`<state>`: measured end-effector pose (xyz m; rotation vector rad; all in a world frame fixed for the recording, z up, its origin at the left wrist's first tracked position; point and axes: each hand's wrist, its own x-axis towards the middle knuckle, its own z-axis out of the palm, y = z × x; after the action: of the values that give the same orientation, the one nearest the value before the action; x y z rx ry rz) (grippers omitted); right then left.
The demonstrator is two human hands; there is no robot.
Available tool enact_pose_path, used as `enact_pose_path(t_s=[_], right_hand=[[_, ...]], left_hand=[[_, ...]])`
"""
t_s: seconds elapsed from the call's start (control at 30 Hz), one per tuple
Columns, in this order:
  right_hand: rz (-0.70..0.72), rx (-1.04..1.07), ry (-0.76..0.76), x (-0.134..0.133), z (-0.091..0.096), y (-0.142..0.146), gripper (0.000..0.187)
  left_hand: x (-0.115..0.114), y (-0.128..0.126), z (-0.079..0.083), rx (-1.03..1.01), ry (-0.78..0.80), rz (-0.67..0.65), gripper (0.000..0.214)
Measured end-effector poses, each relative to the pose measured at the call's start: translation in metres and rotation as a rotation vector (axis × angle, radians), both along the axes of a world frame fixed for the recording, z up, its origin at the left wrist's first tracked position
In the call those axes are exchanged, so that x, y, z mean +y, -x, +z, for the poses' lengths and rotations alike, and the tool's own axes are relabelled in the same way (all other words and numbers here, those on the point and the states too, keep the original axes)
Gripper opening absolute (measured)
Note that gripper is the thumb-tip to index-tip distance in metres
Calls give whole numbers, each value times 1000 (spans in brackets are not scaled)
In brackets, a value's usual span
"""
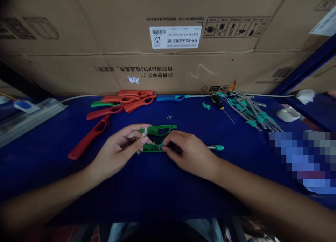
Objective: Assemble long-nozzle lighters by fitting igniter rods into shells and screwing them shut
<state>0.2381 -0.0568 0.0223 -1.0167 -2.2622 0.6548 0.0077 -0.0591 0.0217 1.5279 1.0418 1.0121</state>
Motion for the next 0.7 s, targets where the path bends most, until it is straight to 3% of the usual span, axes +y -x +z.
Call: enact_pose_path(t_s=[0.23,0.57,0.7], right_hand=[[-54,67,60,1,1,0,7],[-5,275,519,6,-1,1,18],[-4,310,582,8,2,2,23]], left_hand=[[-2,1,2,-37,-45,4,27],[-4,3,-2,146,-112,-34,19],[-5,4,-6,227,-155,-93,28]])
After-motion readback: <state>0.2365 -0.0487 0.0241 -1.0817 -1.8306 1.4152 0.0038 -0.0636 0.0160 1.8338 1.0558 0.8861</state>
